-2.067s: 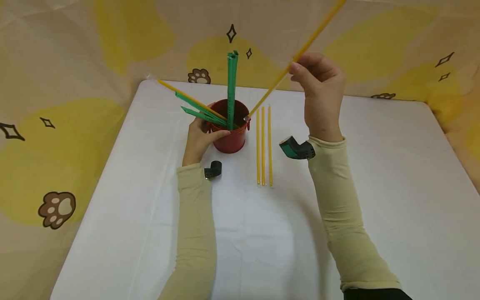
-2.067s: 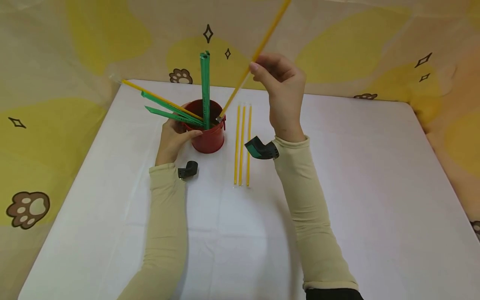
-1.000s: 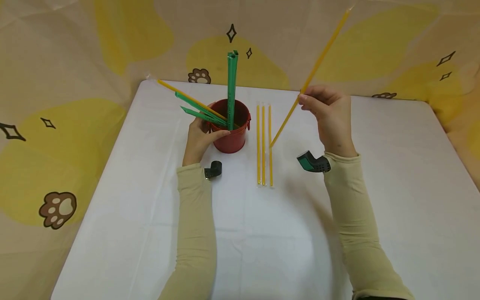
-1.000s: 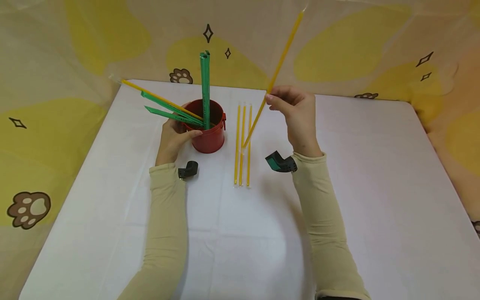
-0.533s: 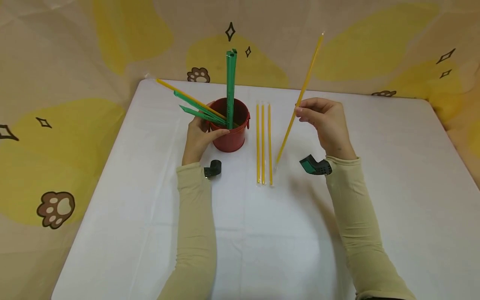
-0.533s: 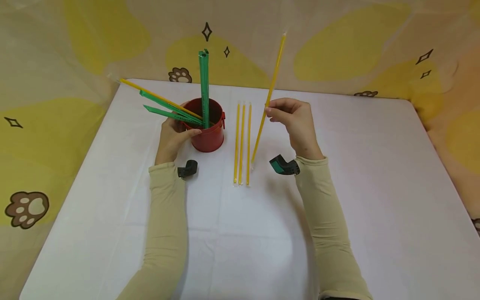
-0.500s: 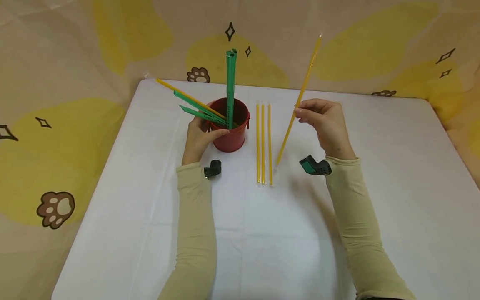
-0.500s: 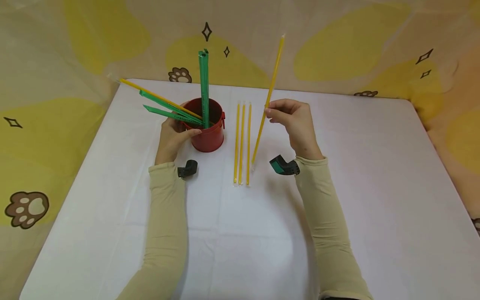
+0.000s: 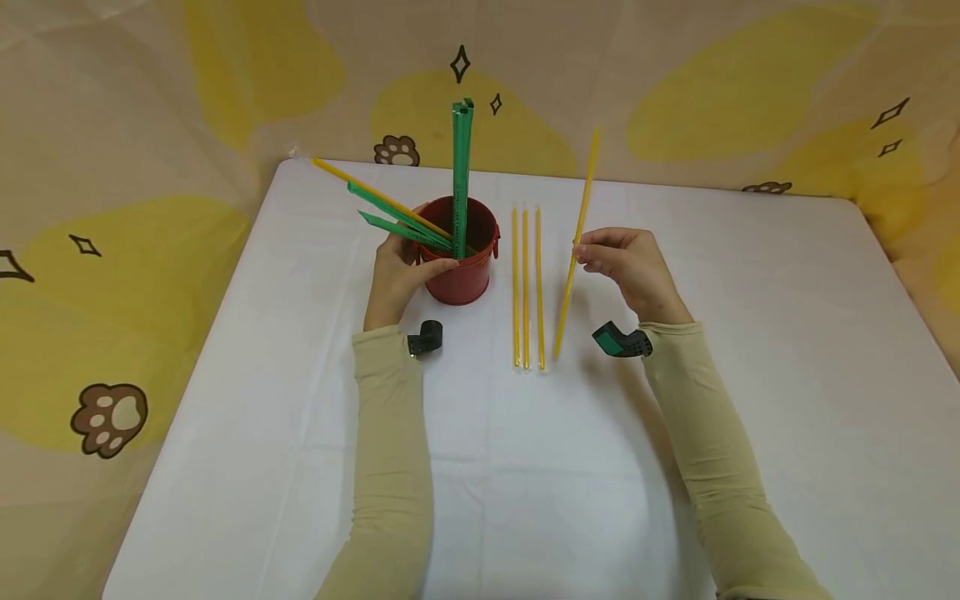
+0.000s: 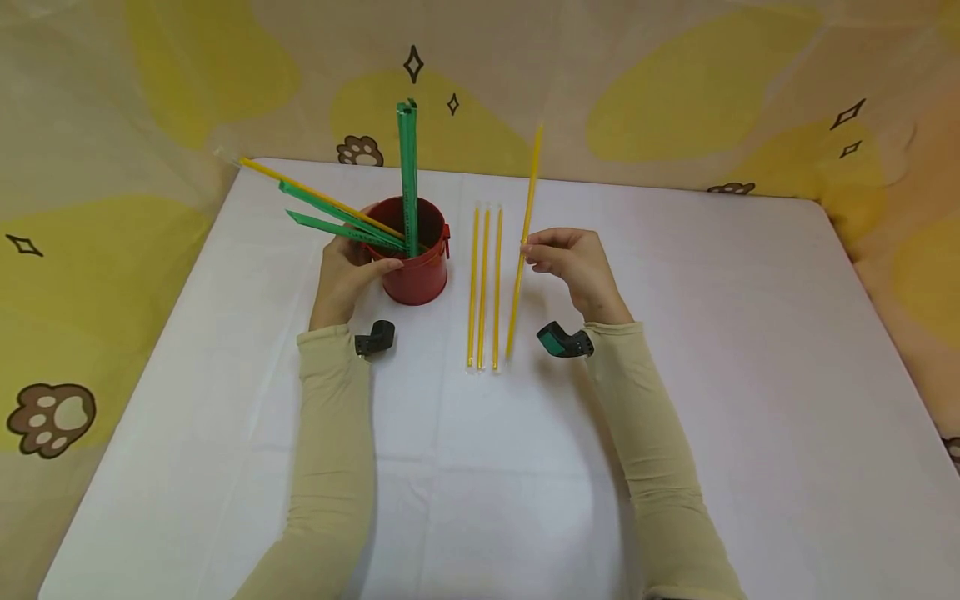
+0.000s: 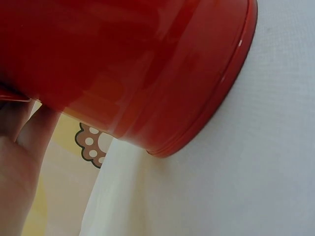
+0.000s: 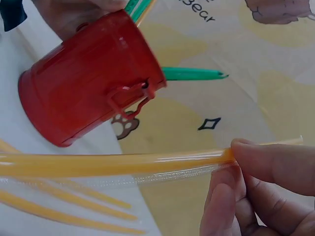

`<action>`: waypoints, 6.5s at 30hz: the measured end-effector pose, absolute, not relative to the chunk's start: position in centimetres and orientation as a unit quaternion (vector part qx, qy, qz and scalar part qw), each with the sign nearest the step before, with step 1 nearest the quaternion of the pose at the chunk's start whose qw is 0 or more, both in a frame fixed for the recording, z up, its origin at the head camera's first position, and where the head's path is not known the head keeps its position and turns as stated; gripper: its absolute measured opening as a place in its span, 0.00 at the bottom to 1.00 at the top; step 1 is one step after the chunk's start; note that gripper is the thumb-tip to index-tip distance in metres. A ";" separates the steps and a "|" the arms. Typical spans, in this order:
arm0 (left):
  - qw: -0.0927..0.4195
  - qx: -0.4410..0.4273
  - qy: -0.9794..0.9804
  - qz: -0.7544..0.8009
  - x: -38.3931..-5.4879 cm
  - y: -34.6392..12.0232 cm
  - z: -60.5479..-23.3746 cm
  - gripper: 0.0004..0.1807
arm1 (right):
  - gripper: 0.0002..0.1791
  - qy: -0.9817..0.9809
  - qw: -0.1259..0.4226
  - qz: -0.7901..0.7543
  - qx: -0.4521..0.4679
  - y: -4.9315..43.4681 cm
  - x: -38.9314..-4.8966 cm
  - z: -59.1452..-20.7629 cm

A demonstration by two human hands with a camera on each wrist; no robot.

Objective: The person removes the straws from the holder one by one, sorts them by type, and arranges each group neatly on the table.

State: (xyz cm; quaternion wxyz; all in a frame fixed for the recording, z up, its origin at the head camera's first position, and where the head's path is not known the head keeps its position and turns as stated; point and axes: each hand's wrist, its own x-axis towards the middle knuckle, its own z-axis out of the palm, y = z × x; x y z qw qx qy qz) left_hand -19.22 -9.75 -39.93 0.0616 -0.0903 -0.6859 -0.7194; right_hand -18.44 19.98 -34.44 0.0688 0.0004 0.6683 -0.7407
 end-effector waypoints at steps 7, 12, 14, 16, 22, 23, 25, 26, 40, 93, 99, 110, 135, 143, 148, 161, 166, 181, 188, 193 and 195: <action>0.061 -0.096 -0.683 -0.722 -19.2 -9.7 -39.9 0.38 | 0.08 0.686 0.095 -0.720 0.042 20.1 -19.2 -36.1; 0.062 -0.098 -0.685 -0.719 -19.2 -9.7 -39.8 0.38 | 0.07 0.694 0.123 -0.707 0.060 20.1 -19.7 -37.2; 0.062 -0.098 -0.686 -0.718 -19.1 -9.7 -39.8 0.38 | 0.06 0.694 0.132 -0.704 0.068 20.1 -19.9 -37.7; 0.063 -0.099 -0.686 -0.718 -19.2 -9.7 -39.8 0.38 | 0.05 0.696 0.136 -0.701 0.076 20.1 -20.1 -38.1; 0.062 -0.100 -0.686 -0.718 -19.2 -9.7 -39.8 0.37 | 0.03 0.705 0.135 -0.690 0.092 19.9 -20.6 -39.0; 0.062 -0.100 -0.685 -0.719 -19.2 -9.7 -39.8 0.37 | 0.03 0.703 0.137 -0.692 0.092 19.9 -20.6 -39.1; 0.063 -0.101 -0.683 -0.721 -19.2 -9.7 -39.9 0.37 | 0.03 0.703 0.138 -0.692 0.089 19.9 -20.8 -39.4; 0.063 -0.101 -0.682 -0.722 -19.2 -9.7 -39.9 0.37 | 0.02 0.704 0.139 -0.691 0.086 19.9 -20.8 -39.5; 0.064 -0.099 -0.688 -0.716 -19.1 -9.8 -39.8 0.38 | 0.10 0.758 0.117 -0.636 0.087 19.2 -21.0 -41.0; 0.071 -0.108 -0.682 -0.720 -19.1 -9.7 -39.8 0.38 | 0.12 0.778 0.098 -0.611 0.104 18.9 -20.8 -41.5; 0.074 -0.111 -0.686 -0.715 -19.2 -9.7 -39.9 0.38 | 0.12 0.767 0.101 -0.625 0.099 19.2 -20.7 -41.5; 0.074 -0.107 -0.685 -0.717 -19.2 -9.8 -40.0 0.38 | 0.13 0.732 0.118 -0.666 0.084 19.8 -20.8 -41.7; 0.063 -0.092 -0.686 -0.719 -19.0 -9.8 -40.0 0.38 | 0.14 0.692 0.078 -0.714 -0.069 14.4 -19.1 -36.2; 0.065 -0.095 -0.682 -0.722 -19.3 -9.8 -39.8 0.38 | 0.09 0.682 0.061 -0.724 -0.090 13.2 -19.0 -34.6; 0.058 -0.088 -0.684 -0.722 -19.2 -9.9 -39.8 0.38 | 0.09 0.685 0.052 -0.719 -0.104 12.4 -19.2 -33.7; 0.063 -0.090 -0.701 -0.704 -19.2 -9.9 -39.9 0.37 | 0.11 0.685 0.068 -0.710 -0.149 8.7 -20.2 -32.2; 0.061 -0.099 -0.692 -0.712 -19.3 -9.9 -39.9 0.38 | 0.11 0.691 0.075 -0.702 -0.153 7.6 -20.5 -32.0; 0.064 -0.104 -0.691 -0.712 -19.3 -10.0 -39.9 0.36 | 0.11 0.695 0.069 -0.696 -0.166 4.8 -22.0 -31.8; 0.065 -0.096 -0.692 -0.713 -19.2 -10.0 -39.9 0.33 | 0.09 0.715 0.050 -0.673 -0.183 3.9 -22.7 -32.1; 0.064 -0.100 -0.693 -0.711 -19.2 -9.9 -39.9 0.33 | 0.09 0.736 0.042 -0.650 -0.183 3.8 -22.9 -32.4; 0.064 -0.099 -0.694 -0.711 -19.2 -10.0 -39.9 0.33 | 0.09 0.747 0.041 -0.637 -0.186 3.7 -23.0 -32.5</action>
